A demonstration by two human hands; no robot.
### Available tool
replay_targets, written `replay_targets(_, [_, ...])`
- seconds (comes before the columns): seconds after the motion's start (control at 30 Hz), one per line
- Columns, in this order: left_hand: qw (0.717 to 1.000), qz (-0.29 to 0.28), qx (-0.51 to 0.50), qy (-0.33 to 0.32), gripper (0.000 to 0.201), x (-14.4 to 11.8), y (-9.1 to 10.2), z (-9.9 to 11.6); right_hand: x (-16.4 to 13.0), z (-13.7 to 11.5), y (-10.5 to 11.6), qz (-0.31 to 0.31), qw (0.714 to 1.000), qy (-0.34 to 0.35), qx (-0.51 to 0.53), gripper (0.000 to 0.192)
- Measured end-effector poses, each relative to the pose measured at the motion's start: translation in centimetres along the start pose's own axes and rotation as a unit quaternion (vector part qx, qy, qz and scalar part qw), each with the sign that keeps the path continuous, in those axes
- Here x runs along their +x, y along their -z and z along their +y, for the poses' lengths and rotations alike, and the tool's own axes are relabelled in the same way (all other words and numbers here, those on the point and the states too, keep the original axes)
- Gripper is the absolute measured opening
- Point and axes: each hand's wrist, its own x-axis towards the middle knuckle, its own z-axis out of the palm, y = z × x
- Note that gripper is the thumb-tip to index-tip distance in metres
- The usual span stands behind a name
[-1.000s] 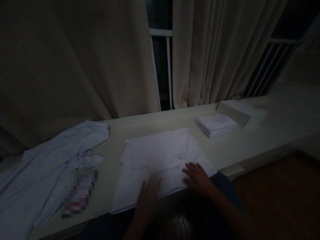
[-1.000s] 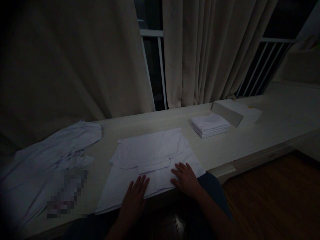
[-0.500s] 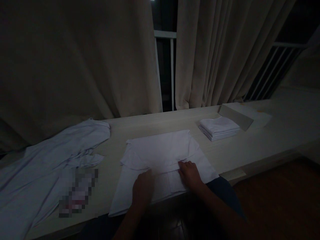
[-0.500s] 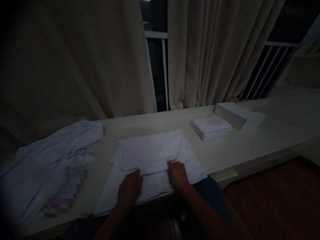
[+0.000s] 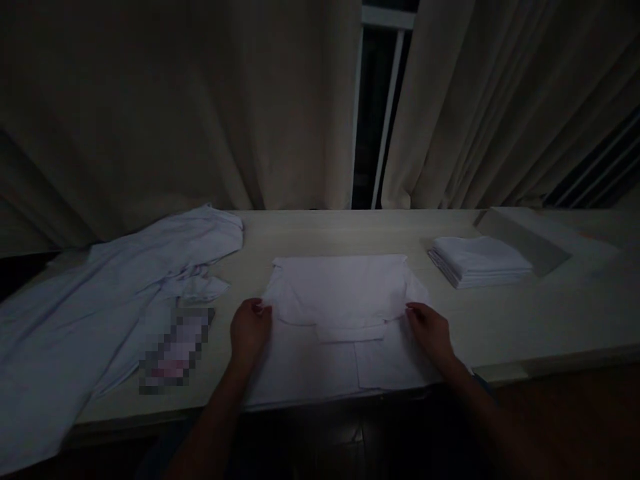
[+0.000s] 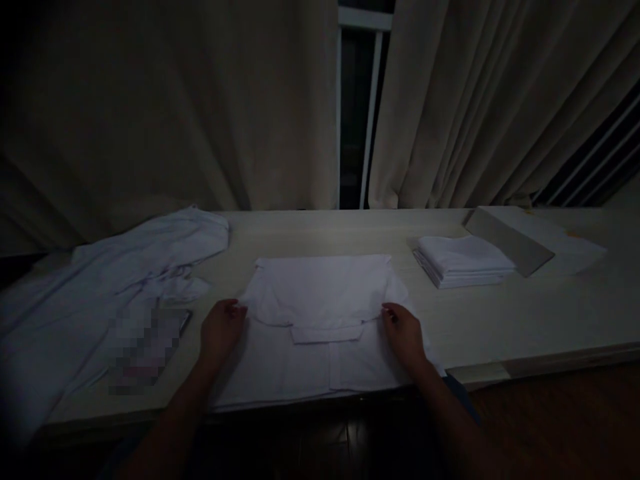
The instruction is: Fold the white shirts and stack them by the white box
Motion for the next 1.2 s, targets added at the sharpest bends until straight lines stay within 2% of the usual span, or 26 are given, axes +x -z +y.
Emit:
replay_targets(0.07, [0.999,0.015,0.005,0.036,0.045,2.0,0.1,-1.5,2.2,2.2,0.8,0.021,0.998,-0.022,-0.056,0.037])
replay_targets(0.13, [0.998,0.016,0.006,0.061,0.045,2.8,-0.2,-2.7,3.5,4.5,0.8,0.032,0.993,-0.052,-0.105,0.038])
replay_targets(0.27, [0.999,-0.013,0.001,0.052,0.044,2.7,-1.1,-3.3,3.5,7.4,-0.7,0.062,0.982,-0.049,-0.169,0.04])
replay_targets(0.37, [1.0,-0.022,0.009,0.015,0.041,3.0,-1.1,-2.6,2.9,7.6,-1.3,0.056,0.978,-0.036,-0.196,0.039])
replay_targets(0.47, [0.997,-0.026,0.062,-0.033,0.033,3.6,-1.0,-2.0,2.9,7.0,-1.3,0.043,0.975,-0.023,-0.215,0.038])
replay_targets(0.6, [0.985,-0.034,0.141,-0.094,0.04,3.8,-1.4,-1.6,3.1,6.7,-1.2,0.04,0.972,-0.025,-0.231,0.037])
replay_targets(0.7, [0.98,-0.037,0.159,-0.111,0.045,3.5,-1.6,-1.2,3.1,7.0,-1.3,0.039,0.97,-0.02,-0.238,0.037])
replay_targets(0.9, [0.975,-0.025,0.178,-0.128,0.042,3.0,-1.4,-0.8,3.0,7.3,-1.4,0.04,0.972,-0.01,-0.23,0.036])
replay_targets(1.03, [0.99,-0.029,0.093,-0.097,0.034,2.9,-1.6,-0.2,3.0,7.1,-1.3,0.044,0.972,-0.006,-0.23,0.035])
replay_targets(1.1, [0.998,-0.029,-0.046,-0.013,0.028,3.2,-1.8,0.4,3.0,7.0,-1.3,0.039,0.972,-0.009,-0.232,0.035])
replay_targets(1.13, [0.991,-0.031,-0.127,0.043,0.024,3.3,-1.9,0.7,3.0,6.9,-1.2,0.035,0.972,-0.011,-0.232,0.035])
replay_targets(1.2, [0.954,-0.037,-0.259,0.144,0.021,3.4,-2.1,1.3,3.0,6.9,-1.2,0.028,0.971,-0.014,-0.237,0.035])
